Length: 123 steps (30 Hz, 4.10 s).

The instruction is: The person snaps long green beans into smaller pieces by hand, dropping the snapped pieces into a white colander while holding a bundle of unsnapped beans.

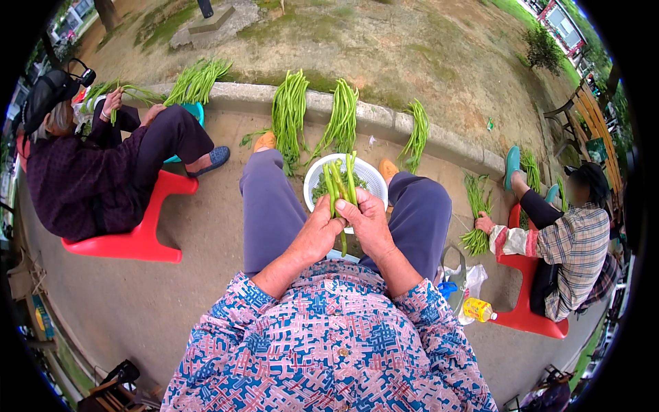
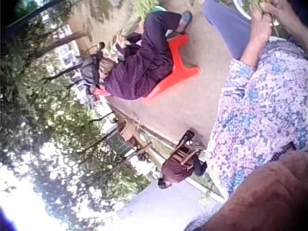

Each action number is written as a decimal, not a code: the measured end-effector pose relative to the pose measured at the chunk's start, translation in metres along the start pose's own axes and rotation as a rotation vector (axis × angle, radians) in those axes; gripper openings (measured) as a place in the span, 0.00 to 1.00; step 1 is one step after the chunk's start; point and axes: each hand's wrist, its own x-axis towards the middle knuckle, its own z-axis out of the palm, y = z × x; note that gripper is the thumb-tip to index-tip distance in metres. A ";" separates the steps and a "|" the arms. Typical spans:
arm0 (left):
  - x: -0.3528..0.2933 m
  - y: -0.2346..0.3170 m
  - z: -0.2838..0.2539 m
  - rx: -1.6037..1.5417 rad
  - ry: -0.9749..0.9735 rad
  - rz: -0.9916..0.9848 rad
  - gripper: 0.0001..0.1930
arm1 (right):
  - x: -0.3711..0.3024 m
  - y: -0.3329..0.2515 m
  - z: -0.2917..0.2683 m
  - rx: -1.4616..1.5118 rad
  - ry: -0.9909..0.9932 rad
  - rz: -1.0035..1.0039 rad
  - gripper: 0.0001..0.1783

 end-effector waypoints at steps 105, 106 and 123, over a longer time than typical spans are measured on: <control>-0.017 -0.003 -0.168 -1.241 0.769 0.262 0.13 | -0.004 0.034 -0.062 0.056 -0.291 0.441 0.26; -0.017 -0.004 -0.169 -1.238 0.771 0.261 0.13 | -0.004 0.034 -0.063 0.059 -0.282 0.442 0.26; -0.022 -0.005 -0.181 -1.233 0.720 0.316 0.13 | -0.002 0.040 -0.078 0.070 -0.244 0.481 0.11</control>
